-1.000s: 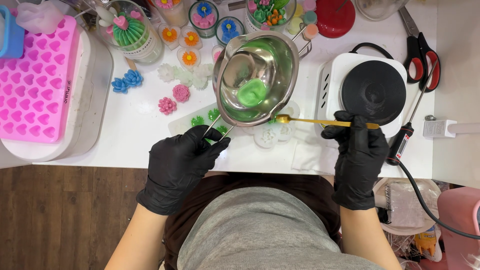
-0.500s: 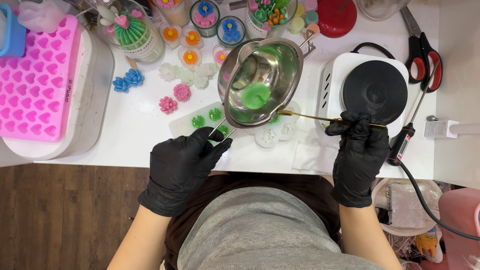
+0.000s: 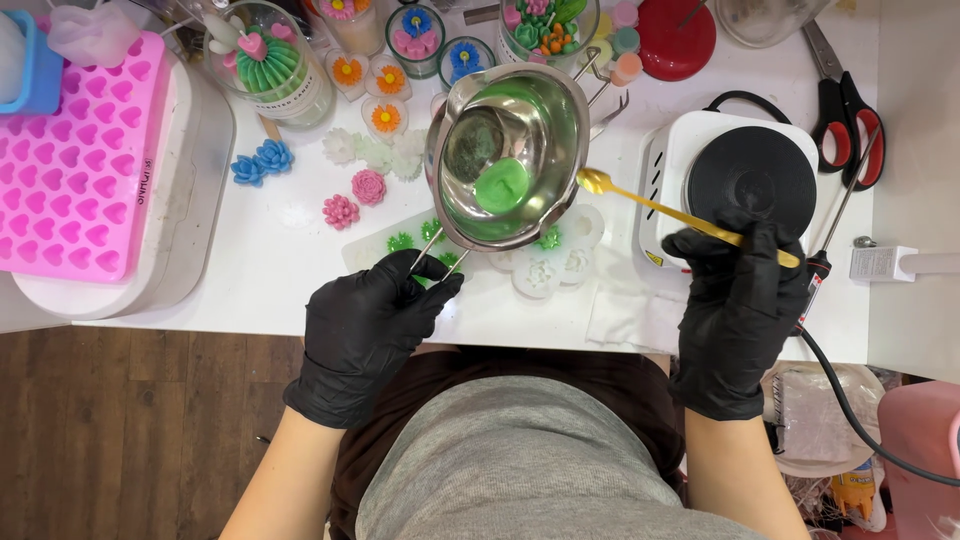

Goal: Pouring melted green wax into small silicone flower and heart molds using a pouring pot and a stirring rod.

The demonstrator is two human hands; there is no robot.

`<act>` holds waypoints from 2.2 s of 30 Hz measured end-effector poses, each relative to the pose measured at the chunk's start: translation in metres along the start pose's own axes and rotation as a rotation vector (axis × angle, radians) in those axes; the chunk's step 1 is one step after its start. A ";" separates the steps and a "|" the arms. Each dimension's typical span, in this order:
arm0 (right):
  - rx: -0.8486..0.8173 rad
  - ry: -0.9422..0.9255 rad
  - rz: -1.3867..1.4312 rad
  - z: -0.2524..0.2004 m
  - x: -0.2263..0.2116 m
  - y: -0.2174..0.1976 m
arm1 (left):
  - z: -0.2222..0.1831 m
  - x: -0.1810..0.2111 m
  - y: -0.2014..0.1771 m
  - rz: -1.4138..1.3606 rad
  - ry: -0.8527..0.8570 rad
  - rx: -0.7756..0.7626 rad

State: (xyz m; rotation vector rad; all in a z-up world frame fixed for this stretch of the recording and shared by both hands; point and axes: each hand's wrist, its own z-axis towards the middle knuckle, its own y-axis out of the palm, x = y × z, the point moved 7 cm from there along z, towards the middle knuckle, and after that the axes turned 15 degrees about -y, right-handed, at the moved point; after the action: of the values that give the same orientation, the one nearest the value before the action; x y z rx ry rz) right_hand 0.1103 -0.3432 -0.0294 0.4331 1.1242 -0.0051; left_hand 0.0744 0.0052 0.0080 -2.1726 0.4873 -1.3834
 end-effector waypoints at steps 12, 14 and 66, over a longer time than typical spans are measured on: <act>-0.286 0.135 -0.080 -0.018 0.004 0.082 | -0.014 -0.007 -0.010 0.027 0.089 0.129; -0.307 0.150 -0.096 -0.021 0.006 0.085 | -0.017 -0.012 -0.014 0.029 0.100 0.149; -1.053 0.450 0.041 -0.063 0.113 0.513 | -0.193 -0.242 -0.158 -0.220 -0.667 0.383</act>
State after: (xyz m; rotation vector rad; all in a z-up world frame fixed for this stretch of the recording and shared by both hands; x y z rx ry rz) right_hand 0.2181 0.1725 0.0200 -0.5132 1.3842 0.7199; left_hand -0.1981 0.2210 -0.0066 -2.2229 -0.2518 -0.6875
